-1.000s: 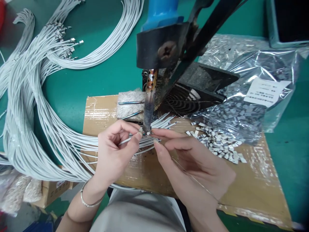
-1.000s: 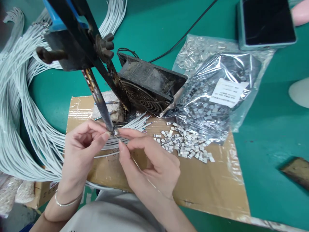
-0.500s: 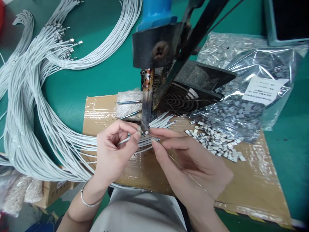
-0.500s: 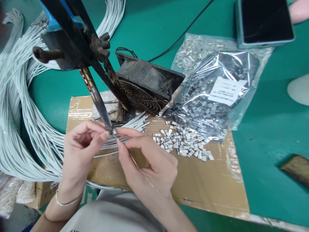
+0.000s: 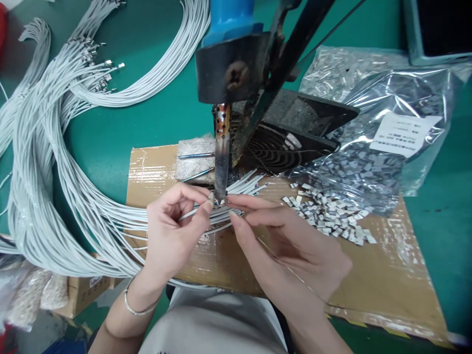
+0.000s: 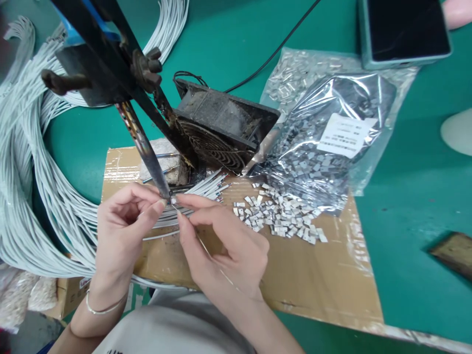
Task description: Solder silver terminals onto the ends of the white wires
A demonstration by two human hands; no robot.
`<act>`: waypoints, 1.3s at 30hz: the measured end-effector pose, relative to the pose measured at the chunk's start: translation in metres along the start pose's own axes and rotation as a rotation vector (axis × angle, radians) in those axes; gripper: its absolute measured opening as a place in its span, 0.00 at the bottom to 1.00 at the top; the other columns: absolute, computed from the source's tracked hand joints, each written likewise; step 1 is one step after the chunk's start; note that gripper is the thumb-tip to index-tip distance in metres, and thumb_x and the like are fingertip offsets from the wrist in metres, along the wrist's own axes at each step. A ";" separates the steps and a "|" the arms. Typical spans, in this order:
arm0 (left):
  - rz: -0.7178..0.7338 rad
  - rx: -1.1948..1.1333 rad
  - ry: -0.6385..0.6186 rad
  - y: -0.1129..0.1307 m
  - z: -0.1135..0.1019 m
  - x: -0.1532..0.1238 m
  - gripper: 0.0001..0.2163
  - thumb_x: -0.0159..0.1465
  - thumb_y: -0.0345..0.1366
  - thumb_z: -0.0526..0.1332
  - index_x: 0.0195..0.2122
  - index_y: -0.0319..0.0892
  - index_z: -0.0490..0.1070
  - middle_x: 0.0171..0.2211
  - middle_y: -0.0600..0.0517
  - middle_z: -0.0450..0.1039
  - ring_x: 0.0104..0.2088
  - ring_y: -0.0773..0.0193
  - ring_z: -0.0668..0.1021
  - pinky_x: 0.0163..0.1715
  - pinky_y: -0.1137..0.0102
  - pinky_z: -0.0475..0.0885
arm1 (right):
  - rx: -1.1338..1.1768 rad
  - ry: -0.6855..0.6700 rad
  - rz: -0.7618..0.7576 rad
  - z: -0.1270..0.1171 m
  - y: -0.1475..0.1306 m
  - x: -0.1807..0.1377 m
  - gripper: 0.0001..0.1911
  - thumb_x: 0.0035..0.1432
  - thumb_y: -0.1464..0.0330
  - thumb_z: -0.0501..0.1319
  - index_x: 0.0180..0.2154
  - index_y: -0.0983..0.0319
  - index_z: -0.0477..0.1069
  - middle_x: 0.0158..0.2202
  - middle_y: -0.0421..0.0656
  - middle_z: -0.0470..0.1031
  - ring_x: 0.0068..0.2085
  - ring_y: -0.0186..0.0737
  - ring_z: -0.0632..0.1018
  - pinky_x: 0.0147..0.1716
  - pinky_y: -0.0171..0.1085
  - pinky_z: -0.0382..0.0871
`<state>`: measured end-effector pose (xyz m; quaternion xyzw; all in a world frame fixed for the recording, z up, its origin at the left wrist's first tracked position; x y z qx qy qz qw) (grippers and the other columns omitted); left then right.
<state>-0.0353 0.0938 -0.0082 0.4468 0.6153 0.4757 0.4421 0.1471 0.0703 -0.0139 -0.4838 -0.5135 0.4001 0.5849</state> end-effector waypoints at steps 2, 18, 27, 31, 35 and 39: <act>0.004 -0.001 -0.002 -0.001 0.000 0.000 0.07 0.62 0.26 0.72 0.29 0.41 0.80 0.33 0.52 0.84 0.22 0.74 0.65 0.20 0.76 0.59 | -0.012 0.005 -0.009 -0.001 0.000 0.000 0.14 0.63 0.82 0.70 0.38 0.56 0.78 0.47 0.38 0.89 0.48 0.39 0.89 0.51 0.35 0.83; 0.029 -0.008 0.012 0.000 0.003 0.000 0.07 0.56 0.21 0.73 0.27 0.40 0.81 0.31 0.52 0.83 0.21 0.76 0.65 0.20 0.80 0.60 | 0.012 0.011 0.091 -0.002 0.010 0.002 0.10 0.66 0.78 0.70 0.36 0.56 0.78 0.47 0.37 0.89 0.46 0.34 0.89 0.50 0.31 0.82; 0.052 -0.003 -0.001 0.003 0.005 -0.001 0.08 0.57 0.21 0.73 0.28 0.40 0.80 0.31 0.53 0.82 0.21 0.77 0.64 0.20 0.80 0.58 | 0.017 0.021 0.082 -0.002 0.006 0.002 0.10 0.66 0.77 0.71 0.36 0.56 0.79 0.47 0.39 0.89 0.45 0.37 0.89 0.48 0.33 0.84; 0.052 0.003 0.005 0.003 0.004 -0.001 0.07 0.57 0.21 0.72 0.28 0.40 0.80 0.32 0.53 0.83 0.21 0.76 0.64 0.20 0.80 0.60 | 0.016 0.027 0.069 -0.002 0.006 0.003 0.11 0.65 0.78 0.71 0.35 0.56 0.79 0.46 0.38 0.89 0.46 0.38 0.89 0.48 0.33 0.84; 0.063 -0.001 0.003 0.005 0.003 -0.001 0.09 0.56 0.20 0.73 0.28 0.40 0.81 0.33 0.53 0.83 0.22 0.76 0.64 0.21 0.80 0.60 | 0.007 0.037 0.054 -0.002 0.005 0.003 0.11 0.65 0.79 0.71 0.35 0.56 0.78 0.46 0.37 0.89 0.45 0.36 0.89 0.49 0.32 0.84; 0.069 -0.002 0.001 0.005 0.003 -0.001 0.09 0.57 0.20 0.73 0.29 0.41 0.81 0.33 0.53 0.83 0.21 0.76 0.63 0.20 0.79 0.59 | 0.018 0.036 0.045 -0.002 0.003 0.003 0.11 0.65 0.79 0.71 0.36 0.56 0.78 0.46 0.37 0.89 0.46 0.36 0.89 0.49 0.33 0.84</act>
Point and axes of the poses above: each hand's wrist, its own x-axis towards the middle knuckle, its own z-axis out of the palm, y = z × x, the point moved 9 cm from there along x, towards the middle knuckle
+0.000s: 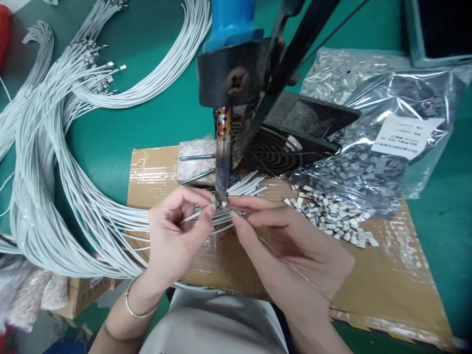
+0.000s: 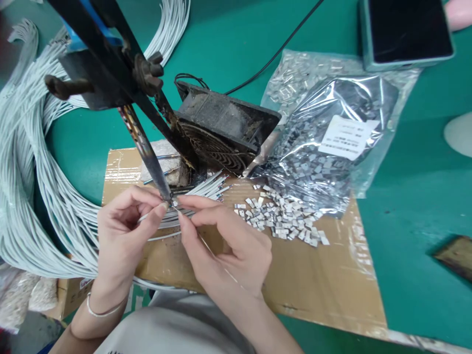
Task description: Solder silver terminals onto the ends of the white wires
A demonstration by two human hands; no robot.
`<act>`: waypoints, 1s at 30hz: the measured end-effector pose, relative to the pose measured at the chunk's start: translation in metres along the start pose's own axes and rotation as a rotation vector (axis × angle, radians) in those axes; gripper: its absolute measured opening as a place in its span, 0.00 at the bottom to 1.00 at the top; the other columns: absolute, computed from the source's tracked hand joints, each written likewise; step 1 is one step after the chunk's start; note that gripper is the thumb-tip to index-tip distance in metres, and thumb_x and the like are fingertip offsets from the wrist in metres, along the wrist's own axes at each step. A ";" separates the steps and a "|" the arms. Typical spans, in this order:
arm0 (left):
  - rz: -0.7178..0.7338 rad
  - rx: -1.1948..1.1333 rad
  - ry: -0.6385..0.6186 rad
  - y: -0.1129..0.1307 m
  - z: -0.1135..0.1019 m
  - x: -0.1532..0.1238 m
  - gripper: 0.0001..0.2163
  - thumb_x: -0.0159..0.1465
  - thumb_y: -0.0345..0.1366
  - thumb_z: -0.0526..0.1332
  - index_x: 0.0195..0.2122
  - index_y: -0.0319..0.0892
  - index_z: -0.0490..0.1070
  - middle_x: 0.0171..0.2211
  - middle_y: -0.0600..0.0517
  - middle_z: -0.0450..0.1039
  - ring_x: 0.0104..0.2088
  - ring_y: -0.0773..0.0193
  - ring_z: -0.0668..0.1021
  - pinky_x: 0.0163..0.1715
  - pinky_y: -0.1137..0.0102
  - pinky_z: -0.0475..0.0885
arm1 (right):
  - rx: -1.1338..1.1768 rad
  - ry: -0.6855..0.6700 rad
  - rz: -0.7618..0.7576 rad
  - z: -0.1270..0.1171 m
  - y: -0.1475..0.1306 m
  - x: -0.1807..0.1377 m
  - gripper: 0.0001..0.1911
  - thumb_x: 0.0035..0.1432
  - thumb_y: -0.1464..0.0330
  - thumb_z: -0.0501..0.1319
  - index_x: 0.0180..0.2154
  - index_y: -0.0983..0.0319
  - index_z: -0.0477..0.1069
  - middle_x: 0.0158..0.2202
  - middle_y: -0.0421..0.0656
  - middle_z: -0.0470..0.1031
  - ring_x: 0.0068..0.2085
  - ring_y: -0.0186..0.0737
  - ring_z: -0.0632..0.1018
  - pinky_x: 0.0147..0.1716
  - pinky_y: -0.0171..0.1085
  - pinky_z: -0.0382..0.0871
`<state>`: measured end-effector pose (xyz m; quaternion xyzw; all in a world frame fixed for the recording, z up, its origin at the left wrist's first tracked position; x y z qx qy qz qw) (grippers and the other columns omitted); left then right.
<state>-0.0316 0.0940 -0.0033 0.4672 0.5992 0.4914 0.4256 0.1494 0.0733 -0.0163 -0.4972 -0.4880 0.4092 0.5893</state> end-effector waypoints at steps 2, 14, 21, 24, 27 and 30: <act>0.004 0.003 -0.002 0.000 0.000 0.000 0.09 0.57 0.19 0.73 0.29 0.41 0.81 0.33 0.53 0.83 0.21 0.76 0.63 0.20 0.79 0.58 | 0.005 -0.001 -0.001 0.000 0.000 0.000 0.11 0.65 0.79 0.71 0.36 0.56 0.78 0.46 0.38 0.89 0.45 0.37 0.89 0.49 0.34 0.85; 0.005 0.030 0.003 -0.001 -0.002 0.000 0.08 0.57 0.21 0.73 0.29 0.41 0.81 0.34 0.52 0.84 0.21 0.74 0.62 0.19 0.76 0.56 | 0.005 0.002 -0.010 0.001 -0.002 0.001 0.11 0.65 0.79 0.71 0.36 0.56 0.79 0.45 0.40 0.90 0.45 0.41 0.90 0.46 0.38 0.87; 0.005 0.031 -0.004 -0.001 -0.001 0.000 0.08 0.57 0.21 0.73 0.29 0.41 0.81 0.33 0.51 0.84 0.21 0.74 0.63 0.19 0.76 0.57 | -0.021 0.015 0.024 0.001 -0.001 0.000 0.10 0.67 0.76 0.70 0.34 0.56 0.78 0.44 0.42 0.90 0.44 0.44 0.90 0.46 0.41 0.88; -0.007 0.024 -0.009 -0.002 -0.001 -0.001 0.09 0.57 0.20 0.73 0.29 0.41 0.81 0.34 0.52 0.84 0.21 0.75 0.62 0.19 0.76 0.57 | -0.009 0.004 -0.006 0.001 -0.002 0.000 0.10 0.66 0.77 0.70 0.35 0.56 0.79 0.45 0.41 0.90 0.44 0.42 0.90 0.46 0.39 0.87; -0.007 0.020 -0.011 -0.002 -0.001 -0.001 0.09 0.57 0.20 0.73 0.29 0.41 0.81 0.34 0.52 0.84 0.21 0.75 0.61 0.19 0.76 0.56 | -0.012 0.009 0.001 0.000 0.000 0.001 0.10 0.67 0.76 0.71 0.35 0.57 0.79 0.44 0.42 0.90 0.43 0.43 0.90 0.45 0.40 0.87; -0.002 0.027 -0.008 -0.001 -0.002 -0.001 0.09 0.57 0.20 0.73 0.28 0.41 0.81 0.34 0.51 0.84 0.21 0.75 0.61 0.19 0.76 0.56 | -0.026 0.022 0.004 -0.001 0.000 0.000 0.09 0.67 0.76 0.71 0.35 0.56 0.80 0.44 0.42 0.90 0.43 0.44 0.90 0.45 0.41 0.88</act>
Point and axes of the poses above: each hand's wrist, its own x-axis towards the middle knuckle, its own z-axis out of the palm, y = z × x, the point moved 9 cm from there along x, towards the middle knuckle
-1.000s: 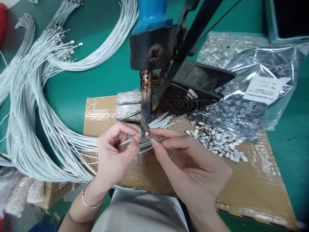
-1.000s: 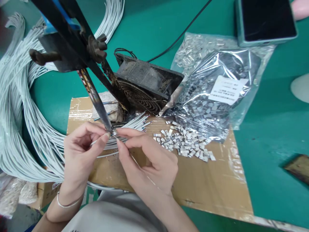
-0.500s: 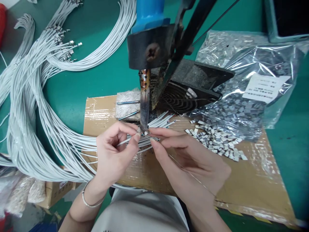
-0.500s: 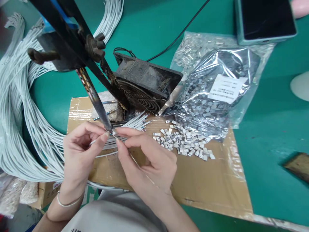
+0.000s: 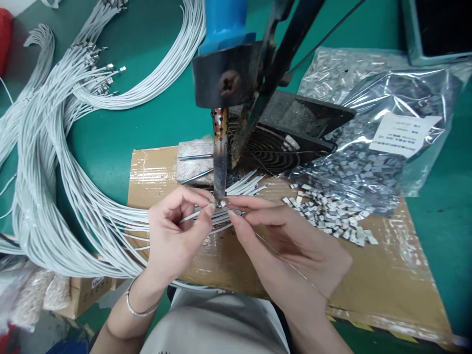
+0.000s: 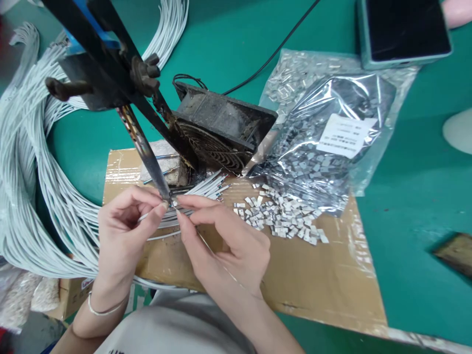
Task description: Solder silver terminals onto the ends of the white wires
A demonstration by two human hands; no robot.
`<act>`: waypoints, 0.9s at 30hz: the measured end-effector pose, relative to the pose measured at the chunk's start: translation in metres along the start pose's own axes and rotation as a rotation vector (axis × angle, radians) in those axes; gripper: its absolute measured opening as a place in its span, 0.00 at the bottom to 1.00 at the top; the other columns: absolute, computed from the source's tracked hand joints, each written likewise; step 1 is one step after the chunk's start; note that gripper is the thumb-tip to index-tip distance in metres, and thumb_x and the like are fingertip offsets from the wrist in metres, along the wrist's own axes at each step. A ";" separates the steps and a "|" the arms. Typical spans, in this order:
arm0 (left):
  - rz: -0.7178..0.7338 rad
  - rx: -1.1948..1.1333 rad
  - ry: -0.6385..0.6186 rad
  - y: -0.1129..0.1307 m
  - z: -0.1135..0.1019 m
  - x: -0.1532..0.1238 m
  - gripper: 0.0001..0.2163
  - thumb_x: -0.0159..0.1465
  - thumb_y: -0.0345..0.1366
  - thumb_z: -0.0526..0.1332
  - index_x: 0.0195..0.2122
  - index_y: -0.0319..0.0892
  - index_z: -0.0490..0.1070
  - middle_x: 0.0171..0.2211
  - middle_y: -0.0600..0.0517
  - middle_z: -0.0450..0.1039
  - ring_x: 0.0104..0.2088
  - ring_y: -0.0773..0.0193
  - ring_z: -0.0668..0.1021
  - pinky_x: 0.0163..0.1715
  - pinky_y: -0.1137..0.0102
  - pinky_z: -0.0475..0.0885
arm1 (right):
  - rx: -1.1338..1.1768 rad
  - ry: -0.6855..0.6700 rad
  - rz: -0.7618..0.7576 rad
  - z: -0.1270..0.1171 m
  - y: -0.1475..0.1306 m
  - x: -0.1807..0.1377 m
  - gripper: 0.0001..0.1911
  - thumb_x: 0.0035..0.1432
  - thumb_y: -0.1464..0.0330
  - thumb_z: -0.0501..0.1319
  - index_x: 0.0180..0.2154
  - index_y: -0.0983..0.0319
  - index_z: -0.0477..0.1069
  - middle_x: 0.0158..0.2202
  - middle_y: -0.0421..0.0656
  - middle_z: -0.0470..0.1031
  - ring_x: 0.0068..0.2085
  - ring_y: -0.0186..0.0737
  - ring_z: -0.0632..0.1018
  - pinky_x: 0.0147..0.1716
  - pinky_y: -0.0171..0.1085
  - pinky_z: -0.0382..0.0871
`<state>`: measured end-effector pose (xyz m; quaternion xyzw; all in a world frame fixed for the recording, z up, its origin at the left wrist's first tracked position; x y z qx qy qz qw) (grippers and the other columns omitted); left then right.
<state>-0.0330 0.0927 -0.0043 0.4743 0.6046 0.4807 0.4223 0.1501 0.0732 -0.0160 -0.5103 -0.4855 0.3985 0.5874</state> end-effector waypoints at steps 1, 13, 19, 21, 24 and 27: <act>0.000 0.002 0.002 0.000 0.000 0.000 0.09 0.57 0.20 0.73 0.28 0.41 0.81 0.34 0.51 0.84 0.21 0.75 0.61 0.19 0.75 0.56 | 0.001 0.002 -0.001 0.000 -0.001 0.000 0.09 0.67 0.76 0.71 0.35 0.56 0.80 0.44 0.42 0.90 0.44 0.44 0.90 0.45 0.41 0.88; 0.003 0.018 0.001 0.001 -0.001 0.000 0.07 0.57 0.23 0.74 0.28 0.42 0.81 0.33 0.50 0.84 0.20 0.73 0.62 0.19 0.74 0.56 | 0.013 -0.010 -0.035 0.001 -0.001 0.001 0.11 0.66 0.78 0.71 0.36 0.55 0.80 0.43 0.40 0.89 0.43 0.43 0.90 0.45 0.40 0.87; -0.005 0.011 0.000 -0.001 -0.002 0.000 0.08 0.56 0.22 0.74 0.28 0.42 0.81 0.33 0.51 0.84 0.21 0.73 0.62 0.19 0.75 0.57 | 0.022 -0.017 -0.021 0.002 0.000 0.000 0.11 0.66 0.78 0.71 0.36 0.56 0.80 0.44 0.40 0.89 0.44 0.41 0.90 0.47 0.39 0.86; -0.012 0.001 -0.003 -0.001 -0.001 0.001 0.08 0.56 0.22 0.74 0.28 0.42 0.81 0.33 0.51 0.84 0.21 0.74 0.63 0.19 0.75 0.57 | 0.025 -0.020 -0.007 0.002 0.000 0.000 0.11 0.67 0.78 0.70 0.36 0.56 0.80 0.44 0.40 0.89 0.45 0.40 0.90 0.48 0.38 0.86; -0.025 -0.001 0.000 -0.001 0.000 0.001 0.08 0.56 0.22 0.74 0.28 0.42 0.81 0.33 0.51 0.84 0.21 0.74 0.63 0.19 0.75 0.57 | 0.014 -0.018 0.029 0.002 0.001 -0.001 0.10 0.67 0.77 0.70 0.36 0.57 0.80 0.45 0.41 0.89 0.44 0.42 0.90 0.47 0.40 0.86; -0.031 -0.003 0.003 -0.001 0.001 0.001 0.07 0.56 0.23 0.75 0.27 0.42 0.81 0.33 0.51 0.84 0.21 0.73 0.63 0.19 0.75 0.58 | 0.006 -0.004 0.055 0.001 0.002 -0.001 0.09 0.68 0.76 0.70 0.35 0.57 0.80 0.44 0.42 0.89 0.43 0.42 0.90 0.47 0.41 0.87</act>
Point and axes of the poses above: each hand's wrist, its own x-axis towards the middle knuckle, its own z-axis out of the palm, y = z × x, the point moved 9 cm from there along x, towards the middle knuckle
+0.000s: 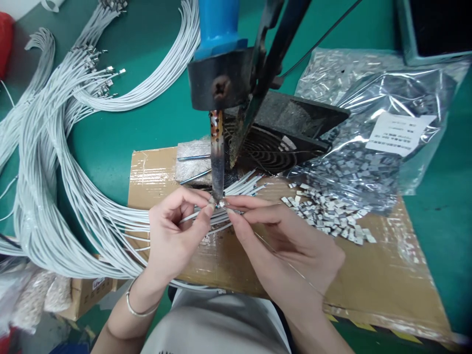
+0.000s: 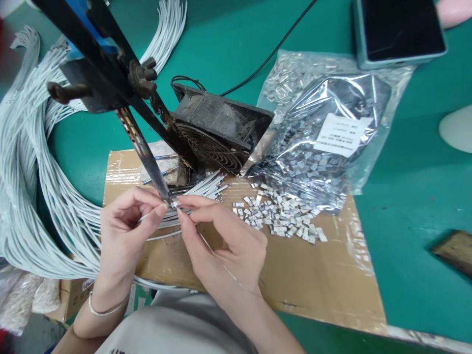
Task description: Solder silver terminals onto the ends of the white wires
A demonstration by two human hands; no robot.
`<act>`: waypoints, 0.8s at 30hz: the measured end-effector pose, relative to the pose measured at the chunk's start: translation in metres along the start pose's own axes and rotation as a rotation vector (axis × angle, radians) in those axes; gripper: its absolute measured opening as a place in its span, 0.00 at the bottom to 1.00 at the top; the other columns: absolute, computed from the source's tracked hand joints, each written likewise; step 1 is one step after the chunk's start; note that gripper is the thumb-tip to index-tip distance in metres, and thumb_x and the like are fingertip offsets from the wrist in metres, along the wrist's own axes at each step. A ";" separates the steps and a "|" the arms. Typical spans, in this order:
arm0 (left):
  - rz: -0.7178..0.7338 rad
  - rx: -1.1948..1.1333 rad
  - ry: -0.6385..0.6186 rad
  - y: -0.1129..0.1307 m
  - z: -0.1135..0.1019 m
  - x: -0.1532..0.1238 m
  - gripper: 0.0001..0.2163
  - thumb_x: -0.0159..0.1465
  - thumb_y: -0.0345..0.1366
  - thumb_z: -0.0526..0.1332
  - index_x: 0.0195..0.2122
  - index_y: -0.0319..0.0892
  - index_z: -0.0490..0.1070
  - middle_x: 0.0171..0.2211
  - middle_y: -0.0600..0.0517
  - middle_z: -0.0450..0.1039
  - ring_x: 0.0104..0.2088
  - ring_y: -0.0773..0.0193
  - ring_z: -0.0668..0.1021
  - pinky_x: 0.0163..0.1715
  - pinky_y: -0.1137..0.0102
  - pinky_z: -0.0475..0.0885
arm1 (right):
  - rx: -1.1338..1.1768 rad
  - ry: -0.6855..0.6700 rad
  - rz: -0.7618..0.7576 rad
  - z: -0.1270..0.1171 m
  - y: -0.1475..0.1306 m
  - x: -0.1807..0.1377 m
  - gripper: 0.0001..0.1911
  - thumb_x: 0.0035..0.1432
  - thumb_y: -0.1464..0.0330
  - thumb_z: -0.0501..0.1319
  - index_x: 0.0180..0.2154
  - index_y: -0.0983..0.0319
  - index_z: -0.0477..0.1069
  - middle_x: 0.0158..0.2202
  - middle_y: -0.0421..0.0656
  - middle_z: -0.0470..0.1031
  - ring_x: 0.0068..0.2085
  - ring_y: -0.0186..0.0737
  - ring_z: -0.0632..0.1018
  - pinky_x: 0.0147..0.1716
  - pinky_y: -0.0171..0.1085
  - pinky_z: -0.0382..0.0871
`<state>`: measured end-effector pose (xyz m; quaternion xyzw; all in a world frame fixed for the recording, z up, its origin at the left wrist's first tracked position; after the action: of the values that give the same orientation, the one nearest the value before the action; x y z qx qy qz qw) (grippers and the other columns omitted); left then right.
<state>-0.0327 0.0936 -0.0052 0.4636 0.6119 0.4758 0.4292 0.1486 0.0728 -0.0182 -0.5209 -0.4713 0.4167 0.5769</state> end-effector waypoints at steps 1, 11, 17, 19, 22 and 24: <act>0.002 0.000 -0.002 0.000 0.000 0.000 0.07 0.56 0.24 0.75 0.27 0.42 0.81 0.33 0.51 0.84 0.21 0.73 0.63 0.18 0.75 0.58 | -0.002 0.004 0.001 0.000 0.000 0.000 0.09 0.68 0.76 0.70 0.35 0.57 0.80 0.44 0.42 0.89 0.43 0.43 0.90 0.47 0.41 0.87; 0.012 -0.005 -0.016 -0.002 -0.001 -0.001 0.07 0.57 0.23 0.74 0.29 0.42 0.81 0.34 0.51 0.84 0.21 0.73 0.62 0.19 0.74 0.56 | 0.013 -0.003 -0.048 0.000 -0.002 0.000 0.10 0.67 0.77 0.71 0.36 0.56 0.80 0.44 0.41 0.89 0.43 0.41 0.89 0.48 0.40 0.86; 0.015 0.001 -0.025 0.000 0.000 -0.002 0.07 0.57 0.23 0.74 0.29 0.42 0.81 0.34 0.51 0.84 0.21 0.73 0.62 0.19 0.73 0.55 | 0.024 0.005 -0.048 -0.001 -0.001 0.000 0.11 0.66 0.78 0.71 0.36 0.56 0.81 0.44 0.41 0.89 0.44 0.43 0.90 0.47 0.41 0.87; 0.021 0.004 -0.024 0.001 -0.001 -0.002 0.07 0.58 0.23 0.74 0.29 0.42 0.81 0.33 0.51 0.84 0.21 0.72 0.62 0.19 0.73 0.55 | 0.030 -0.005 -0.074 0.000 -0.003 0.000 0.12 0.65 0.79 0.71 0.37 0.55 0.81 0.44 0.40 0.89 0.44 0.41 0.90 0.47 0.40 0.86; 0.032 -0.005 -0.031 0.002 -0.001 -0.002 0.08 0.58 0.22 0.74 0.29 0.42 0.82 0.33 0.52 0.83 0.21 0.72 0.62 0.19 0.73 0.56 | 0.024 -0.012 -0.092 0.000 -0.003 -0.001 0.13 0.65 0.81 0.71 0.37 0.56 0.81 0.45 0.38 0.89 0.44 0.38 0.89 0.48 0.36 0.85; 0.044 -0.011 -0.039 0.001 -0.001 -0.002 0.08 0.58 0.21 0.73 0.29 0.42 0.82 0.33 0.52 0.83 0.22 0.73 0.62 0.20 0.73 0.56 | 0.021 -0.013 -0.099 0.000 -0.003 0.000 0.12 0.65 0.81 0.71 0.37 0.56 0.81 0.45 0.38 0.89 0.44 0.38 0.89 0.47 0.35 0.85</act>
<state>-0.0331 0.0917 -0.0034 0.4837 0.5904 0.4794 0.4332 0.1485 0.0720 -0.0153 -0.4882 -0.4959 0.3957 0.5993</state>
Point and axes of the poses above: each hand's wrist, its own x-axis towards the middle knuckle, its own z-axis out of the palm, y = z × x, the point moved 9 cm from there along x, towards the middle knuckle
